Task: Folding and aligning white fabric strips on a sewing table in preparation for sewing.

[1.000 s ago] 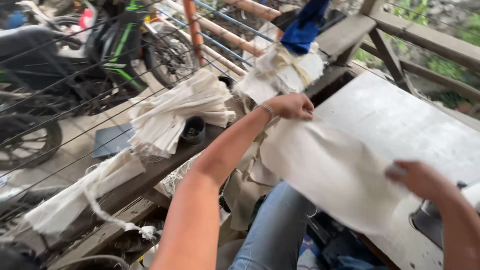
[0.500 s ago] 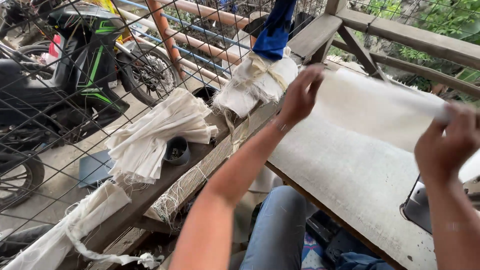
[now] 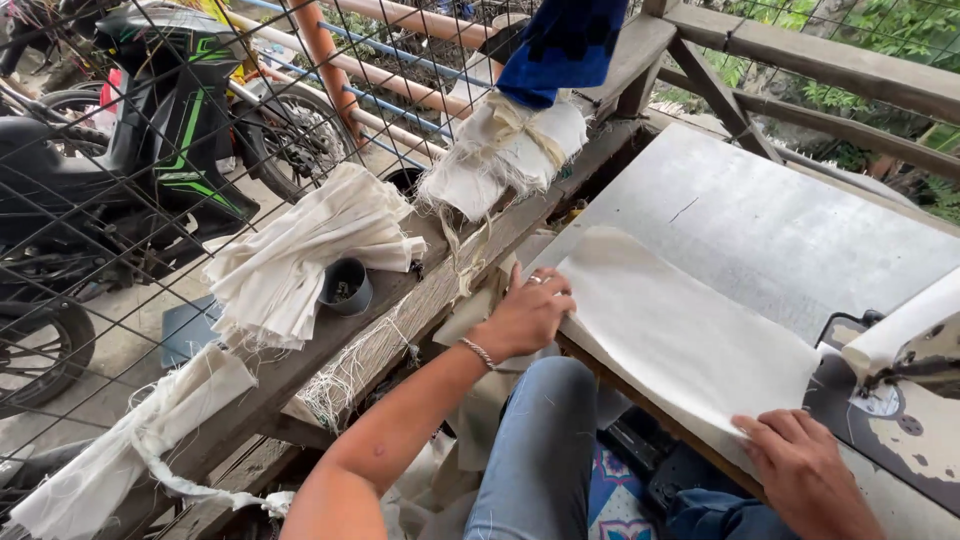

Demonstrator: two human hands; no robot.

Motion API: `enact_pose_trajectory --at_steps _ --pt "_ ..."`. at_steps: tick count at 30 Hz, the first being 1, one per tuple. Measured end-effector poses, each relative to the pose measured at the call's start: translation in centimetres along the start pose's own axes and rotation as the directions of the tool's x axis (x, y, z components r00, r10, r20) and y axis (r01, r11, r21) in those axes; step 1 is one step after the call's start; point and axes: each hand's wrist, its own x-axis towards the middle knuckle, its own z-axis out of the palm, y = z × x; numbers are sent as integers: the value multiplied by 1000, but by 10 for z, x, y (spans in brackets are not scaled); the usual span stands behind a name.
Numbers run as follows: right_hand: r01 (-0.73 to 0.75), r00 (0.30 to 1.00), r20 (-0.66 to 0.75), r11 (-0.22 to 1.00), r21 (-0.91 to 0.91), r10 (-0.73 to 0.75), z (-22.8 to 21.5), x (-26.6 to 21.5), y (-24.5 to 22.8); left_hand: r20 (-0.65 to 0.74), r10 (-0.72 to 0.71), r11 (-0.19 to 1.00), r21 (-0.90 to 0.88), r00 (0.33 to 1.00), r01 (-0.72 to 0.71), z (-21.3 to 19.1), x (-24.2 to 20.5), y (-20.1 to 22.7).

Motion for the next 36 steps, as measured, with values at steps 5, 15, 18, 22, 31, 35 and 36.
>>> enact_pose_trajectory --at_steps 5,15,18,22,31,35,36 --pt "-183 972 -81 927 326 221 -35 9 -38 -419 334 925 -26 844 -379 66 16 78" --pt "-396 917 -34 917 48 398 -37 -18 -22 -308 513 838 -22 801 -545 137 49 146" --pt "-259 947 -193 966 25 259 -21 -35 -11 -294 541 825 5 788 -565 142 53 146" --pt "-220 967 -148 972 -83 207 -16 -45 -11 -280 550 817 -13 787 -576 124 47 151" --pt "-104 971 -222 992 -76 85 -45 -50 -42 -369 645 758 198 669 -621 133 39 157" --pt "-168 932 -339 981 -92 128 -50 -52 -48 -397 591 784 79 702 -616 115 35 155" --pt "-162 933 -336 984 -69 130 -50 -53 -51 -385 576 798 74 721 -598 110 31 154"
